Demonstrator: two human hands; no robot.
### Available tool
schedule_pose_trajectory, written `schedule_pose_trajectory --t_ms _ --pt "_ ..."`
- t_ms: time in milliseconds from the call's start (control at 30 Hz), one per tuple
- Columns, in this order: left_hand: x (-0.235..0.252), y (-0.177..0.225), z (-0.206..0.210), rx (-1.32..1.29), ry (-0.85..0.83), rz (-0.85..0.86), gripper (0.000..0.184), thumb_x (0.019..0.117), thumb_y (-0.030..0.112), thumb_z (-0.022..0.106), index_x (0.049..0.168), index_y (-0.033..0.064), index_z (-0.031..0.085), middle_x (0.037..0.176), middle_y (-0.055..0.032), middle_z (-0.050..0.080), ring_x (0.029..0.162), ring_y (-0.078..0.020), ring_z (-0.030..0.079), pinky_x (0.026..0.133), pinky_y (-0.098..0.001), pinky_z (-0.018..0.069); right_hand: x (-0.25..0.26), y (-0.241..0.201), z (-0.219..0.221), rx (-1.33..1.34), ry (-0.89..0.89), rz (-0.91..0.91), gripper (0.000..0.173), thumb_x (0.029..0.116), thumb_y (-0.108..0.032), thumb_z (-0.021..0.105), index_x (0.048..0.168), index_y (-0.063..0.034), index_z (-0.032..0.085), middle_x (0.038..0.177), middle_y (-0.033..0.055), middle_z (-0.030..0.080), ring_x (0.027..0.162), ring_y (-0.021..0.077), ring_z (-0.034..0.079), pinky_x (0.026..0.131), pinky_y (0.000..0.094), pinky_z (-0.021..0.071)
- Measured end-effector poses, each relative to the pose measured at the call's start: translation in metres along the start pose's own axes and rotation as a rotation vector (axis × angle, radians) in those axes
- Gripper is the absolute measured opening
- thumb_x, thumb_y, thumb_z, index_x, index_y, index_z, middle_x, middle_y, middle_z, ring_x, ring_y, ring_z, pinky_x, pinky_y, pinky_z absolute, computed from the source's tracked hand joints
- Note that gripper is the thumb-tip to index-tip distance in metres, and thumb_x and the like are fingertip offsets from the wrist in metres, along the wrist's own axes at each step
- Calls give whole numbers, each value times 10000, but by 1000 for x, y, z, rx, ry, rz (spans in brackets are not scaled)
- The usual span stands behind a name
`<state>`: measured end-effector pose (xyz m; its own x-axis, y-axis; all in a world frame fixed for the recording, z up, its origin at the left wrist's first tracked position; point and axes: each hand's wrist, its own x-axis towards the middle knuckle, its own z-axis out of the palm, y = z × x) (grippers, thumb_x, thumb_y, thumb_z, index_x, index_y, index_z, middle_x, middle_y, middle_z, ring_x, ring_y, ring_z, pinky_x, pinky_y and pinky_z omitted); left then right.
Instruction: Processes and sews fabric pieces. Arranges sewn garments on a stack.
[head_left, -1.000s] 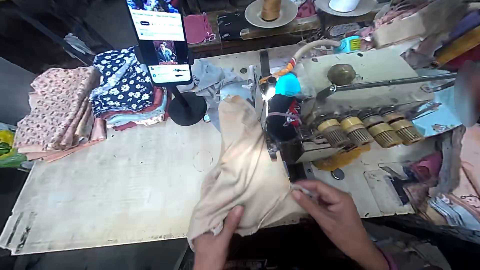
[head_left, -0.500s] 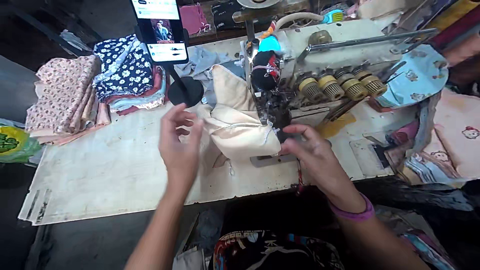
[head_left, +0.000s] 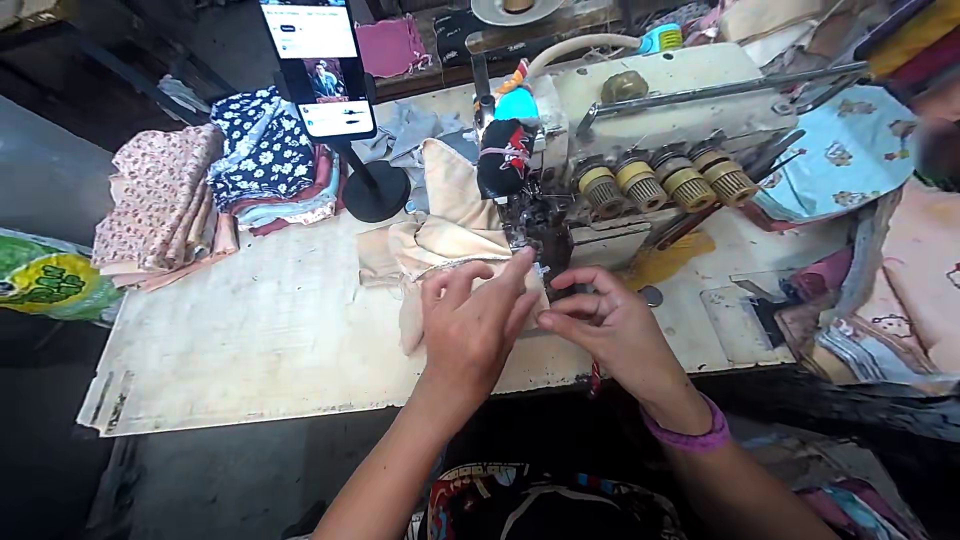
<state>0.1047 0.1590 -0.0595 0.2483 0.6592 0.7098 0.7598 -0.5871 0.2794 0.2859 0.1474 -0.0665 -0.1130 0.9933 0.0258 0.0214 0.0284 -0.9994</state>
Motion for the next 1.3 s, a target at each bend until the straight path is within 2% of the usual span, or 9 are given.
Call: schedule_pose_trajectory --t_ms 167,333,467,600,733,933,1000,1167,1300 --pt "21 16 -6 -64 -161 -140 391 887 112 738 1257 25 643 781 -7 726 695 -128 637 807 -396 444 2 3 0 19 9 14 363 841 -64 780 1146 -34 585 863 -47 757 775 4 714 735 161 583" --pt "37 28 -8 -391 -137 -209 433 908 89 737 1284 -7 545 939 -42 758 892 -103 731 835 -302 593 3 4 1 28 10 0 354 855 -69 757 1157 -17 580 890 -50 752 805 -9 710 754 156 583" --pt "20 12 -2 -39 -55 -97 520 872 203 794 1301 13 570 946 -48 772 876 -160 689 869 -429 423 1 7 1 24 -15 19 355 870 -88 758 1168 -18 579 882 -39 748 786 13 711 747 181 587" --pt "20 24 20 60 -78 55 221 912 91 716 1132 70 731 806 -22 748 817 -183 671 850 -424 406 2 8 8 77 -7 -5 330 874 -21 714 1170 -7 566 906 -40 747 832 -3 709 782 167 583" --pt "37 26 12 -454 -305 -100 417 1001 17 567 1414 -35 533 1017 -82 768 929 -147 724 932 -375 539 1 8 1 90 -11 7 379 904 8 675 1240 2 499 929 -30 743 843 0 712 799 165 584" --pt "-33 -20 -19 -236 40 -35 527 932 441 734 1358 247 494 1224 17 615 1178 -131 576 1023 -326 446 -4 1 -6 71 -35 -18 367 914 -55 709 1244 -17 554 899 -18 761 815 50 731 781 200 600" --pt "-54 -27 -17 -175 44 -152 671 929 560 674 1435 192 431 1311 -63 585 1233 -165 554 1033 -366 434 -3 -1 -6 55 -28 -18 346 905 -65 721 1212 -35 565 889 -30 761 804 36 730 769 188 599" --pt "-35 -30 -28 -518 54 -527 610 904 41 717 1436 -29 426 959 44 678 792 10 652 754 -179 573 -2 -3 -9 2 -43 -6 397 902 -68 712 1263 -37 550 932 -23 758 841 28 722 779 172 584" --pt "-28 -25 -42 -275 -27 -346 550 926 105 709 1407 -25 477 1097 -92 703 1036 -125 647 918 -309 505 -4 -5 -9 0 -44 -13 391 913 -65 697 1273 -30 546 947 -23 756 850 26 721 788 174 587"
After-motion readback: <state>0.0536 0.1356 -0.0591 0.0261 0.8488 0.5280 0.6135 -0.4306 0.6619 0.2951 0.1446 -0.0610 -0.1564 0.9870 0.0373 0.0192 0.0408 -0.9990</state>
